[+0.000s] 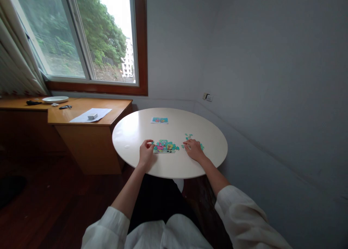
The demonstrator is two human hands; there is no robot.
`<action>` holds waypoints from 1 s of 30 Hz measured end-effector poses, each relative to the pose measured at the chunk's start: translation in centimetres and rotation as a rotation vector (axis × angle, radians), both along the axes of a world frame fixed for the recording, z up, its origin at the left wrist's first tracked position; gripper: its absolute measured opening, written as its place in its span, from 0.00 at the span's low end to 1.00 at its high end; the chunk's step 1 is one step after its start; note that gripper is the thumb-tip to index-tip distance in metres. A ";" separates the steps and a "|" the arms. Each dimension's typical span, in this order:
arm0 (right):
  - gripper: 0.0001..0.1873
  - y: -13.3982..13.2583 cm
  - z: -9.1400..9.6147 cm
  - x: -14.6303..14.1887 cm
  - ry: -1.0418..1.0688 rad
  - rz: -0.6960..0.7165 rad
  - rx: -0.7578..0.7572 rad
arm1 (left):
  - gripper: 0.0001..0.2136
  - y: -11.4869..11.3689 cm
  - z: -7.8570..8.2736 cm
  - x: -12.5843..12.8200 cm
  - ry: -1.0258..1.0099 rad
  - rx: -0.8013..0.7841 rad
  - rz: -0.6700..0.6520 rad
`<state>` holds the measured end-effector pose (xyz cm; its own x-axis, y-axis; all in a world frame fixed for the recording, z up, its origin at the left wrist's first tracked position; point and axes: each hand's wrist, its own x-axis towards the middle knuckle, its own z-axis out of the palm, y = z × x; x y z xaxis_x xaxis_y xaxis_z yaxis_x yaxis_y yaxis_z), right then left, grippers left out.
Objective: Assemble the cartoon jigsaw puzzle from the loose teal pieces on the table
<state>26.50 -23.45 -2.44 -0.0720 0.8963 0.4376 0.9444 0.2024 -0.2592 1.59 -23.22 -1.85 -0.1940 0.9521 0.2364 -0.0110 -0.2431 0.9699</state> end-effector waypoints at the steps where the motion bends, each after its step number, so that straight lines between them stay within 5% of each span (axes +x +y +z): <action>1: 0.12 0.0 0.0 0.0 0.000 0.000 -0.015 | 0.11 0.0 0.0 0.0 0.002 -0.001 0.003; 22: 0.05 0.2 -0.1 0.4 0.162 0.043 0.021 | 0.10 0.4 -0.5 -0.1 -0.001 0.006 -0.008; 30: 0.05 0.5 -0.3 0.6 0.369 0.107 0.074 | 0.10 0.3 -0.5 -0.2 0.010 -0.005 -0.007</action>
<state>27.12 -23.00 -2.72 0.0111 0.8570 0.5151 0.7627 0.3259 -0.5587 1.39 -22.92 -2.32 -0.1848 0.9547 0.2332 -0.0034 -0.2379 0.9713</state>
